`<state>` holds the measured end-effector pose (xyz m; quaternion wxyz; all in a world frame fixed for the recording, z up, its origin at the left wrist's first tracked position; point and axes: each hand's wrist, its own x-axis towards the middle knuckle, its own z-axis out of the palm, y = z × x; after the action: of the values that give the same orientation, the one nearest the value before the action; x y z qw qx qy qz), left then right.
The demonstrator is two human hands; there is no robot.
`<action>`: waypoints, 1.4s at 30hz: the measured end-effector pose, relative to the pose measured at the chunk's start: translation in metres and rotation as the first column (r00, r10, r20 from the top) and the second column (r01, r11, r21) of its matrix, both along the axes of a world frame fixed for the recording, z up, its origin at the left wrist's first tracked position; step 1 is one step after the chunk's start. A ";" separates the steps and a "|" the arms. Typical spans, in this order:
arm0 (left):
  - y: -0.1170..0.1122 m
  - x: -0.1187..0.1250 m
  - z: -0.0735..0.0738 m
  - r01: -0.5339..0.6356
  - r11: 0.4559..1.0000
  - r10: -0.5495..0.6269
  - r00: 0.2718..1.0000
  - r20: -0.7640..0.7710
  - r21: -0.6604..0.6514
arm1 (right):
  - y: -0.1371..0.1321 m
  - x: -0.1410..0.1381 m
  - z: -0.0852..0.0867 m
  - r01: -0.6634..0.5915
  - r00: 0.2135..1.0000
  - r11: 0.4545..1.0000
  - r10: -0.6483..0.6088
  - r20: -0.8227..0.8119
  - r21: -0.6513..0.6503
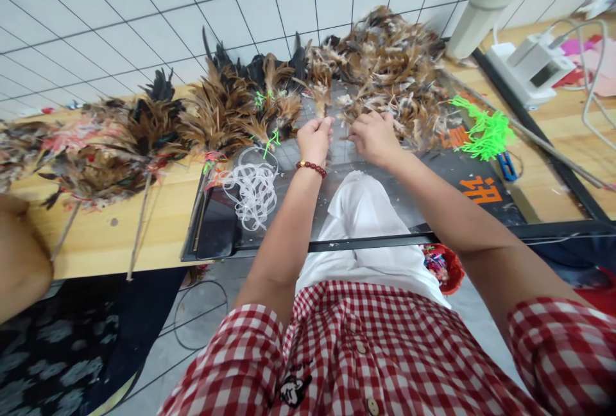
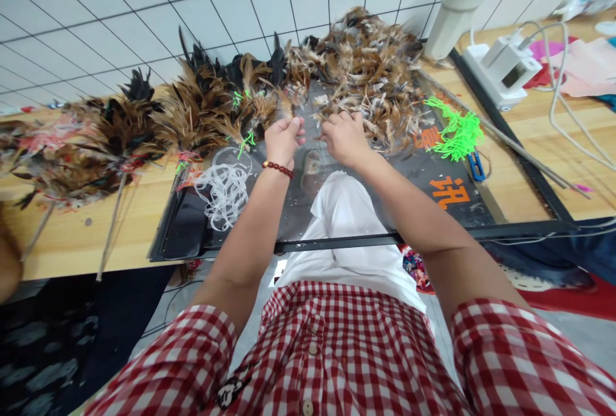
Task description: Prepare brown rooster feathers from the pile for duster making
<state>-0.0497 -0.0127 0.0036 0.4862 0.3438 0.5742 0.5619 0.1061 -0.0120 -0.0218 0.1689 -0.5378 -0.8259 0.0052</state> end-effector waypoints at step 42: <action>-0.017 0.009 0.008 0.373 0.921 -0.356 0.923 0.148 -0.109 | 0.015 0.010 0.000 -0.174 0.567 0.984 0.071 -0.821 -0.035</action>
<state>-0.0411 -0.0295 0.0120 0.6397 0.3749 0.5052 0.4417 0.1158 0.0030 -0.0213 0.4988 -0.4248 -0.6889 0.3101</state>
